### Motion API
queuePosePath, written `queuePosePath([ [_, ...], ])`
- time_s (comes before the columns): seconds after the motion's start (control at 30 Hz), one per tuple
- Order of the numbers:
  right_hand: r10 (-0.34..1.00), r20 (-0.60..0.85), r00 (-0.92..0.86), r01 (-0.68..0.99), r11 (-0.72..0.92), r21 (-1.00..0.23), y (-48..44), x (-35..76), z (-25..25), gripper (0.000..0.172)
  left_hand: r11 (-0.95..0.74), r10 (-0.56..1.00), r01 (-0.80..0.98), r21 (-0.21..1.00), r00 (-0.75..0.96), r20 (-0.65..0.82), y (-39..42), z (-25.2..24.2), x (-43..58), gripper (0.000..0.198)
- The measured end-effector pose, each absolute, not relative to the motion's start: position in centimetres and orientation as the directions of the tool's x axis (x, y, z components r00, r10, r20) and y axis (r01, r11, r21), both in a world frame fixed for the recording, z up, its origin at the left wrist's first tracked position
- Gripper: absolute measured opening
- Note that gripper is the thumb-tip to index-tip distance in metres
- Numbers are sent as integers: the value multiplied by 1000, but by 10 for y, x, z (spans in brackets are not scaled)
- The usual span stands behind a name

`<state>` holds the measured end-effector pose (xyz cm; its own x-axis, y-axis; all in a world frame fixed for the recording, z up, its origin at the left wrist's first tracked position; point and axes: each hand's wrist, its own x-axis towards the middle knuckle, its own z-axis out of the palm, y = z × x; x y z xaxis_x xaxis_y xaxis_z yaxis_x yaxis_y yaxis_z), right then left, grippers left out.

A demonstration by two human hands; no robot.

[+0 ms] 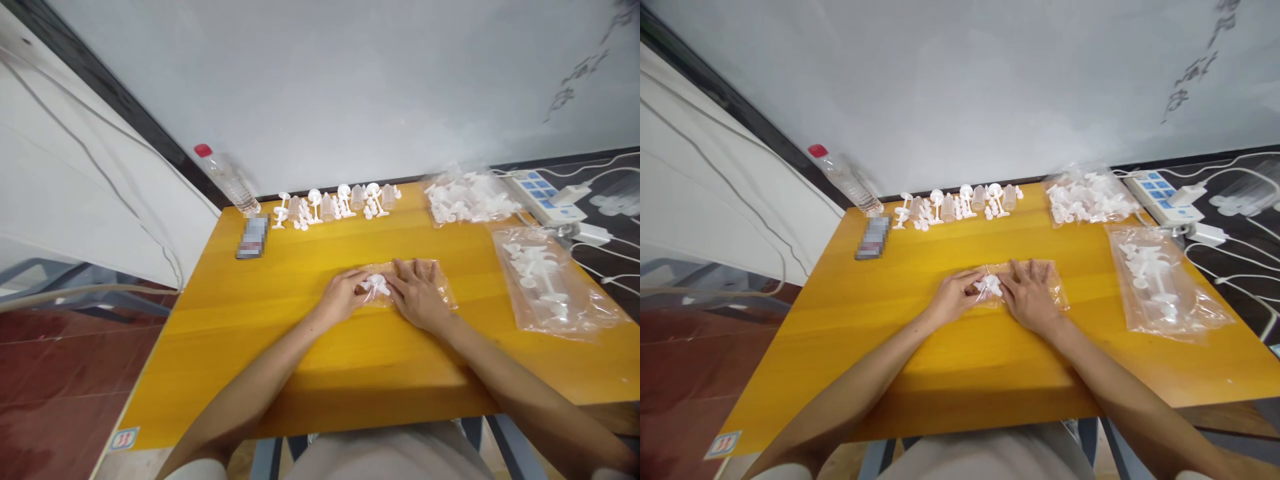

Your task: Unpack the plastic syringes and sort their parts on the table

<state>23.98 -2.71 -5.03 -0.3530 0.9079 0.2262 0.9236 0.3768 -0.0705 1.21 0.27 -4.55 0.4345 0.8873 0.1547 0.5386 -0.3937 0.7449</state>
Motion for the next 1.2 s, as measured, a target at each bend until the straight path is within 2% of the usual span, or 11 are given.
queuePosePath([
  [0.13, 919, 204, -338, 931, 358, -74, -26, 232, -48, 44, -420, 882, 565, 710, 439, 172, 2, -43, 12, 37],
  [0.43, 911, 211, -355, 899, 394, -189, -25, 228, -48, 46, -438, 878, 578, 688, 437, 192, -3, -45, 3, 37],
  [0.6, 902, 230, -365, 903, 403, -150, -26, 223, -50, 42, -498, 855, 594, 632, 461, 240, -5, -46, 5, 40],
  [0.73, 891, 219, -398, 898, 427, -104, -30, 218, -54, 46, -508, 849, 599, 619, 472, 239, -6, -45, 6, 44],
  [0.83, 888, 193, -417, 895, 439, -86, -34, 216, -56, 50, -513, 847, 605, 610, 475, 241, -7, -42, 7, 40],
  [1.03, 889, 137, -438, 887, 452, -96, -39, 215, -57, 53, -498, 863, 697, 516, 460, 210, -10, -37, 13, 35],
  [1.2, 906, 119, -406, 901, 419, -113, -40, 213, -59, 56, -438, 889, 696, 568, 429, 160, -8, -33, 14, 23],
])
